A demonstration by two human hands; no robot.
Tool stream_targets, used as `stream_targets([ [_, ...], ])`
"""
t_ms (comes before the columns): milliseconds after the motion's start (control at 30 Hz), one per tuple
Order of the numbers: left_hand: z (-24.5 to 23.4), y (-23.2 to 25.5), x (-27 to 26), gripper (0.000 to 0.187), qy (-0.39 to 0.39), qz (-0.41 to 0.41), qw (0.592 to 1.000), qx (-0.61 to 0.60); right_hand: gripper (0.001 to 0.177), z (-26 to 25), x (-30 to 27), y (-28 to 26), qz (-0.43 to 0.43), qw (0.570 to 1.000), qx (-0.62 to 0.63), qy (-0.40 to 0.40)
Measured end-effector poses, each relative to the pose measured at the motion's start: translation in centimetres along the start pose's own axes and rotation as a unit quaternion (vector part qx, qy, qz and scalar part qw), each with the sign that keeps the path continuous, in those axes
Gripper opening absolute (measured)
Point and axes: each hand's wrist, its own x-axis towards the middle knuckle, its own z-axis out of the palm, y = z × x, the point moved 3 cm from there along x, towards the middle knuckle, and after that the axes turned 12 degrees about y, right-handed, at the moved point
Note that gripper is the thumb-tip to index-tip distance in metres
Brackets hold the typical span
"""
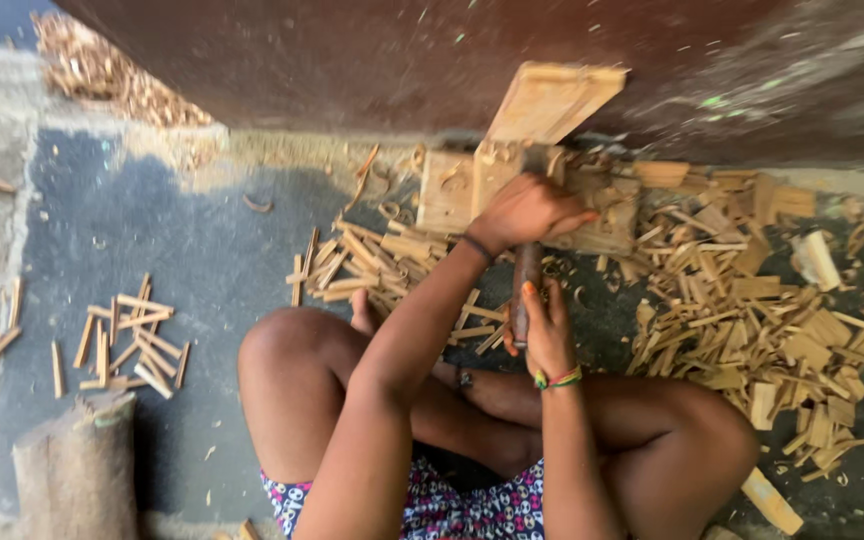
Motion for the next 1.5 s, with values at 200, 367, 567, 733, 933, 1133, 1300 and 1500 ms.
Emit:
stream_targets([
  [200, -3.5, 3.9, -0.9, 0.025, 0.060, 0.000, 0.996, 0.064, 0.027, -2.5, -0.8, 0.2, -0.021, 0.996, 0.090, 0.019],
  [367, -6.2, 2.8, -2.1, 0.028, 0.053, -0.113, 0.983, 0.137, 0.032, -7.2, -1.1, -0.6, -0.056, 0.995, 0.060, 0.063],
  [567, -5.8, 1.8, -3.4, 0.047, 0.013, -0.164, 0.955, 0.246, 0.037, -9.8, -2.0, 2.3, -0.045, 0.993, -0.019, 0.104],
  [733, -5.1, 1.0, -3.9, 0.041, 0.005, -0.168, 0.946, 0.277, 0.045, -9.3, -2.7, 2.0, -0.056, 0.991, -0.079, 0.089],
  [933, -5.6, 1.3, -3.9, 0.039, 0.004, -0.196, 0.940, 0.281, 0.045, -9.2, -3.8, 2.6, -0.040, 0.988, -0.102, 0.106],
  [1133, -6.2, 1.2, -3.5, 0.051, 0.023, -0.205, 0.938, 0.278, 0.050, -8.9, -4.5, 1.2, -0.075, 0.991, -0.080, 0.082],
  [1300, -5.1, 0.6, -4.2, 0.047, 0.016, -0.164, 0.944, 0.284, 0.067, -8.5, -5.3, 0.1, -0.090, 0.991, -0.065, 0.079],
  [1500, -4.7, 0.3, -5.1, 0.036, -0.010, -0.159, 0.949, 0.274, 0.072, -8.8, -5.9, -0.7, -0.105, 0.988, -0.072, 0.088],
])
